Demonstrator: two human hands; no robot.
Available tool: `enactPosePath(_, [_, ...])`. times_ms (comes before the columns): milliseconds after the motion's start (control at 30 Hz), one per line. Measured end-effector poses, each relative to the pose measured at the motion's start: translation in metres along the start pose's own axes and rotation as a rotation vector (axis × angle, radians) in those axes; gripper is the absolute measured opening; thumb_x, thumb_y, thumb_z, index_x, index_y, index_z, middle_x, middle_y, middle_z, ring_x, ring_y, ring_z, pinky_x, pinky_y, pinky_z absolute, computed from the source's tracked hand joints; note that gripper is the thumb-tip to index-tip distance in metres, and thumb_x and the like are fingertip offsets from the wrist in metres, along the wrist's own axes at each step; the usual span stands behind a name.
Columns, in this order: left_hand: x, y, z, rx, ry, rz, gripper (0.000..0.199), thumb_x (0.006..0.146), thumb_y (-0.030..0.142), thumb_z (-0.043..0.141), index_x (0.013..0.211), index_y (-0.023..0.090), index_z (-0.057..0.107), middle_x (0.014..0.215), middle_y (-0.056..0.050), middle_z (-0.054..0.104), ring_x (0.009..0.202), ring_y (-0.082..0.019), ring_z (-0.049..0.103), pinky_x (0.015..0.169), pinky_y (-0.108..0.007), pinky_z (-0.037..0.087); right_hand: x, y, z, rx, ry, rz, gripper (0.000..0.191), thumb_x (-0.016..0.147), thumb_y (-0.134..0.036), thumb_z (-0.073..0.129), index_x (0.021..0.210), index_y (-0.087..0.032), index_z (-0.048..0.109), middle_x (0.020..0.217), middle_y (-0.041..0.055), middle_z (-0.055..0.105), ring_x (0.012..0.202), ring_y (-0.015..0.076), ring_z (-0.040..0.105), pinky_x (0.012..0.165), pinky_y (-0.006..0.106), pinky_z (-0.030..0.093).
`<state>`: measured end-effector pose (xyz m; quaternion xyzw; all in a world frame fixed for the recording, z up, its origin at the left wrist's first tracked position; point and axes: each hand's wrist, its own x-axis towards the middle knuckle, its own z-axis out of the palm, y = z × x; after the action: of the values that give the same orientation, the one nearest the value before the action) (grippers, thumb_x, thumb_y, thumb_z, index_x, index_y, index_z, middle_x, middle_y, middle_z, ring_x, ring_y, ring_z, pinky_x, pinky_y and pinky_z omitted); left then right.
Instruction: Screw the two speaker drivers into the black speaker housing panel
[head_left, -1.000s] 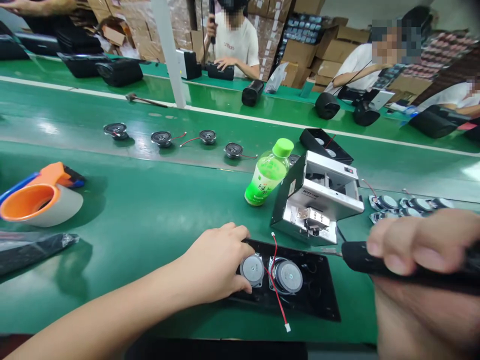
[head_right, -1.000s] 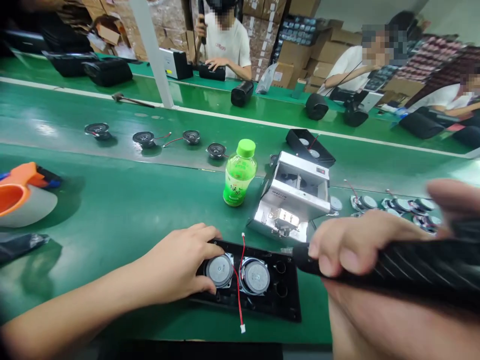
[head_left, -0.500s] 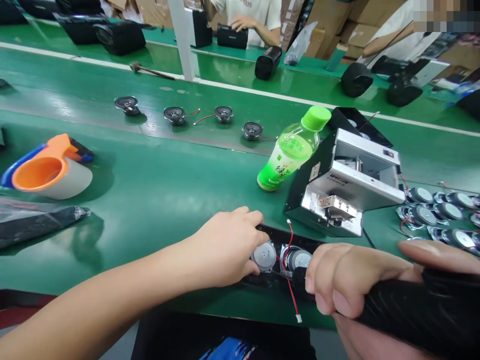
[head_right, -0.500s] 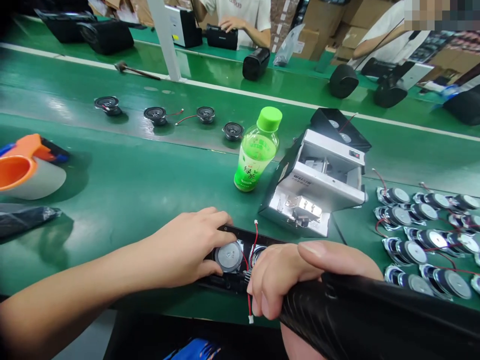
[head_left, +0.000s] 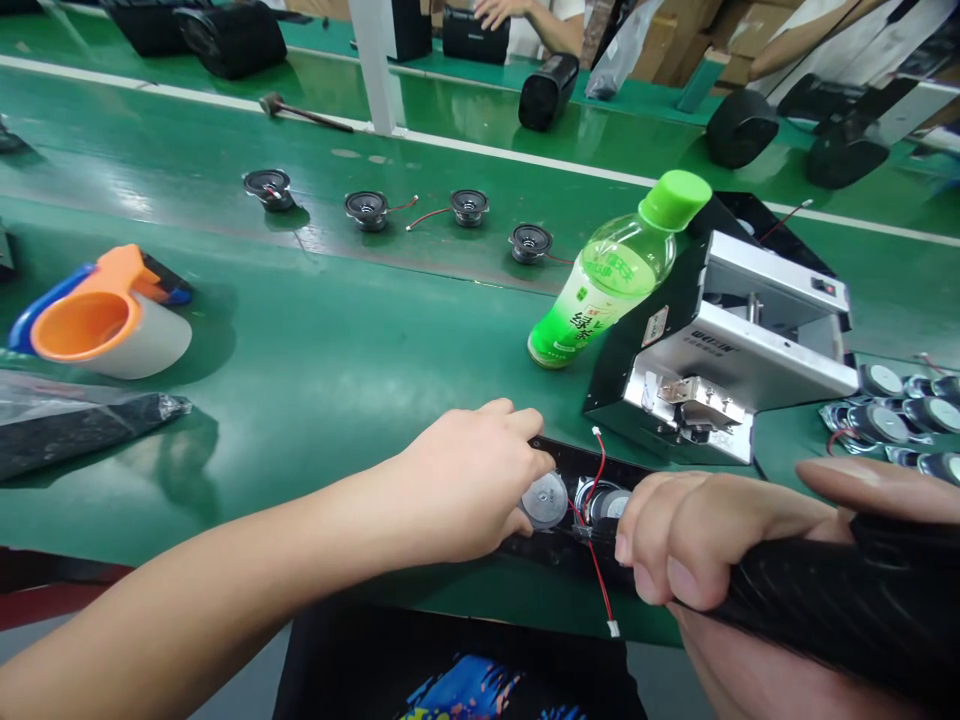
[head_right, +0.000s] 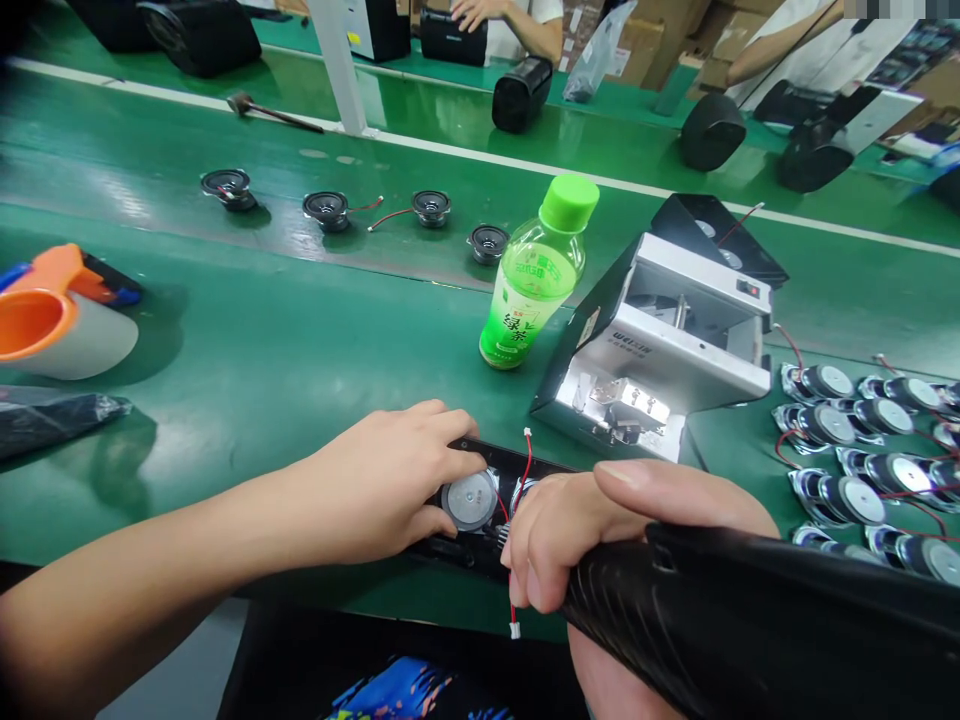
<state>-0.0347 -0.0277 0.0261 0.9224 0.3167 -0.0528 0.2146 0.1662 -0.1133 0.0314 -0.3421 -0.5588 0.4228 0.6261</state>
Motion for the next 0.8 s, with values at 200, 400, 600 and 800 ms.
enactPosePath(200, [0.0,0.0,0.001,-0.011,0.022,0.009,0.03,0.09,0.041,0.091,0.112,0.024,0.079,0.12,-0.006,0.066,0.108,-0.032,0.064,0.075,-0.046,0.058,-0.001,-0.003,0.012,0.08,0.044,0.064,0.021,0.109,-0.045,0.065,0.118,-0.035,0.081,0.064,0.0004,0.067,0.052,0.0224,0.065,0.051,0.039,0.059])
enactPosePath(400, [-0.002,0.001,0.002,-0.024,0.052,0.017,0.022,0.09,0.04,0.087,0.102,0.024,0.077,0.116,-0.005,0.067,0.102,-0.03,0.063,0.07,-0.043,0.054,-0.008,0.002,0.013,-0.015,-0.028,-0.015,0.04,0.105,-0.067,0.07,0.122,-0.031,0.076,0.069,-0.0001,0.067,0.055,0.0229,0.064,0.05,0.04,0.058])
enactPosePath(600, [-0.004,-0.001,0.006,-0.03,0.092,0.025,0.019,0.089,0.037,0.085,0.098,0.023,0.076,0.116,-0.005,0.068,0.101,-0.029,0.063,0.071,-0.044,0.053,0.014,-0.001,0.016,-0.107,0.032,0.132,0.055,0.085,-0.075,0.088,0.113,-0.029,0.076,0.071,0.0027,0.065,0.067,0.0291,0.07,0.058,0.043,0.061])
enactPosePath(800, [-0.007,-0.002,0.015,-0.063,0.152,0.038,0.021,0.087,0.035,0.084,0.104,0.024,0.077,0.122,-0.005,0.069,0.106,-0.031,0.063,0.081,-0.049,0.058,0.018,0.005,0.025,-0.152,0.101,0.066,0.056,0.09,-0.077,0.082,0.117,-0.028,0.072,0.07,0.002,0.063,0.057,0.0247,0.064,0.053,0.038,0.054])
